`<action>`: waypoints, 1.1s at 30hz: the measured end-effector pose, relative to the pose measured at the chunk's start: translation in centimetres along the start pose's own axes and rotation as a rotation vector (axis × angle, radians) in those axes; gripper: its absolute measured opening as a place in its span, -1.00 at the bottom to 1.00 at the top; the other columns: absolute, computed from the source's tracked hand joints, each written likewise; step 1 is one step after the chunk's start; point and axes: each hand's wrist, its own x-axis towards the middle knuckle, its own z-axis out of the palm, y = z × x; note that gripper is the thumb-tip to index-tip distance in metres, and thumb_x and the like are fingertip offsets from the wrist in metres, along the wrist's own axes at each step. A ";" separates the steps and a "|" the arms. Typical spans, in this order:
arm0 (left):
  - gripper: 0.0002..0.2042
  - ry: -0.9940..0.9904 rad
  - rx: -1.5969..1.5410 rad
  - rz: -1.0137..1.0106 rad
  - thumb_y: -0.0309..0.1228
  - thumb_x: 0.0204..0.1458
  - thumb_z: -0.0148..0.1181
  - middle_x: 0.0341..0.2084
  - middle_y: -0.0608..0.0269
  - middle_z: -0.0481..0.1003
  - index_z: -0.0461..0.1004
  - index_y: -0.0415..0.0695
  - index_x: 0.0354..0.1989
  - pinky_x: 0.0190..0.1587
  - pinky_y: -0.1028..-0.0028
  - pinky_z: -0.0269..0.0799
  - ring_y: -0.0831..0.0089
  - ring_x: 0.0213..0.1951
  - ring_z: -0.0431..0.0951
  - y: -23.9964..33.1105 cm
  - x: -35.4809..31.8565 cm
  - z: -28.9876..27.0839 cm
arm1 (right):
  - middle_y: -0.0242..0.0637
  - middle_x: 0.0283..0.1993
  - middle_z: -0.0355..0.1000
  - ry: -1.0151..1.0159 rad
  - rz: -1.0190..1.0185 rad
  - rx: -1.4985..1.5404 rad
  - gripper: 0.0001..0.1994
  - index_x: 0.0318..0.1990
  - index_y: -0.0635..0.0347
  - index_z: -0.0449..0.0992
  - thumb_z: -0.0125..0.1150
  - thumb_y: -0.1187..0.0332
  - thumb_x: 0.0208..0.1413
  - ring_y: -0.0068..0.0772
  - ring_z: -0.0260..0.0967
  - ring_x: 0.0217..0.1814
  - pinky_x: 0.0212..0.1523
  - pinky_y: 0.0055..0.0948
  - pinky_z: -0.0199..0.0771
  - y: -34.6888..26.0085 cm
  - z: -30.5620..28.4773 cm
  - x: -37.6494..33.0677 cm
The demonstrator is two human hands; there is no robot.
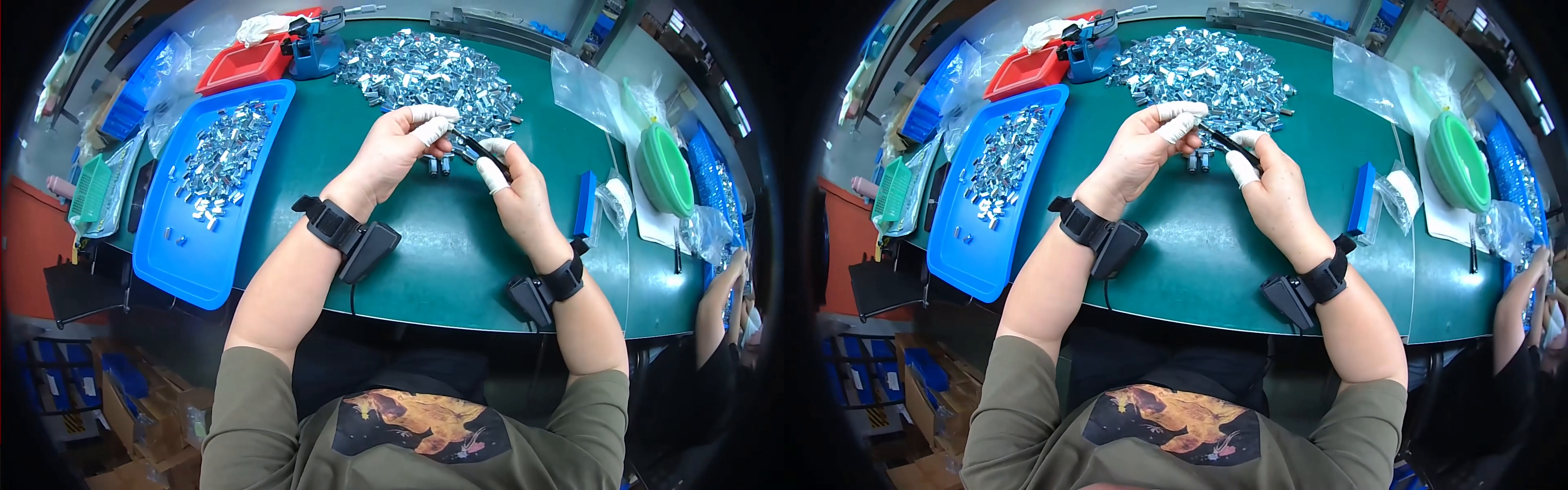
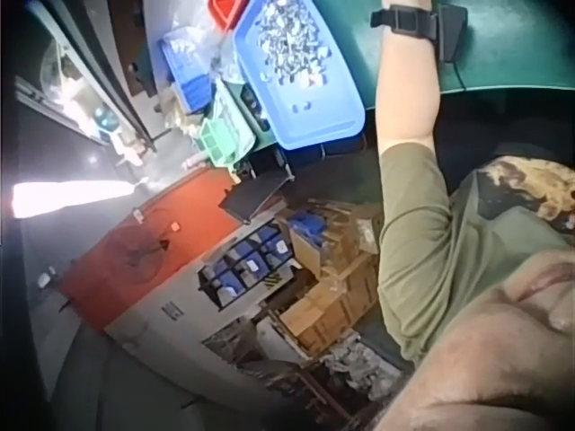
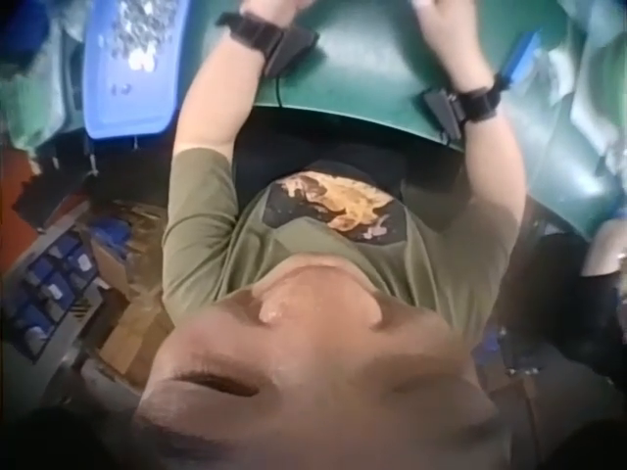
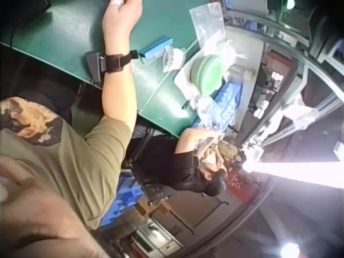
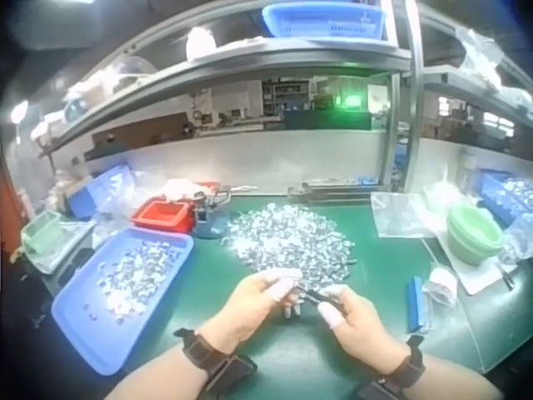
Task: The person picks up a metal part and a black rod, fits them together by hand, and then places the assembled unit into a blue tray.
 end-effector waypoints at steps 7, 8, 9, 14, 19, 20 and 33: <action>-0.80 0.014 0.049 0.022 -0.38 0.02 0.04 -0.54 0.42 0.38 0.42 -0.18 -0.21 -0.39 0.66 0.29 0.68 -0.49 0.35 0.0 0.0 -0.2 | -0.50 -0.46 0.28 0.085 -0.093 -0.001 -0.81 -0.19 0.27 0.39 0.07 0.44 0.02 -0.74 0.11 -0.47 -0.46 -0.70 0.15 -0.3 -0.1 -0.1; -0.80 0.040 0.060 0.045 -0.38 0.03 0.03 -0.55 0.43 0.38 0.42 -0.17 -0.20 -0.39 0.66 0.28 0.69 -0.49 0.35 0.1 0.0 -0.2 | -0.51 -0.46 0.28 0.108 -0.072 0.033 -0.81 -0.19 0.27 0.39 0.07 0.44 0.02 -0.74 0.11 -0.47 -0.46 -0.70 0.15 -0.4 -0.1 -0.2; -0.80 0.067 0.071 0.068 -0.39 0.03 0.02 -0.55 0.43 0.38 0.42 -0.17 -0.19 -0.39 0.66 0.27 0.69 -0.49 0.34 0.0 0.0 -0.2 | -0.51 -0.46 0.28 0.105 -0.076 0.028 -0.81 -0.19 0.27 0.39 0.07 0.44 0.02 -0.74 0.11 -0.47 -0.46 -0.70 0.15 -0.5 -0.1 -0.2; -0.81 0.023 0.046 0.030 -0.40 0.04 0.01 -0.54 0.43 0.39 0.43 -0.16 -0.20 -0.38 0.65 0.27 0.69 -0.47 0.34 0.1 0.0 -0.1 | -0.55 -0.48 0.26 0.045 -0.018 0.044 -0.82 -0.21 0.29 0.40 0.08 0.43 0.02 -0.76 0.08 -0.48 -0.47 -0.72 0.14 -0.5 -0.1 -0.1; -0.82 -0.050 0.109 0.054 -0.46 0.02 0.00 -0.45 0.39 0.41 0.42 -0.18 -0.20 -0.32 0.63 0.32 0.66 -0.43 0.38 0.0 0.0 -0.1 | -0.55 -0.50 0.25 -0.010 0.040 0.018 -0.82 -0.22 0.29 0.40 0.07 0.42 0.02 -0.77 0.08 -0.48 -0.47 -0.71 0.13 -0.3 -0.3 0.0; -0.81 -0.061 0.112 0.054 -0.46 0.03 -0.01 -0.43 0.39 0.42 0.42 -0.18 -0.19 -0.29 0.63 0.32 0.66 -0.41 0.38 -0.1 -0.1 -0.1 | -0.55 -0.50 0.25 -0.017 0.054 0.026 -0.82 -0.22 0.29 0.40 0.07 0.42 0.02 -0.77 0.09 -0.48 -0.47 -0.71 0.14 -0.2 -0.4 0.1; -0.75 -0.083 0.007 0.120 -0.59 -0.03 -0.01 -0.26 0.28 0.44 0.41 -0.20 -0.14 -0.15 0.58 0.35 0.59 -0.24 0.43 0.2 -0.3 -0.1 | -0.59 -0.62 0.06 -0.047 0.320 0.479 -0.87 -0.28 0.20 0.35 0.01 0.37 0.06 -0.81 -0.14 -0.68 -0.70 -0.75 -0.15 -0.8 0.1 0.0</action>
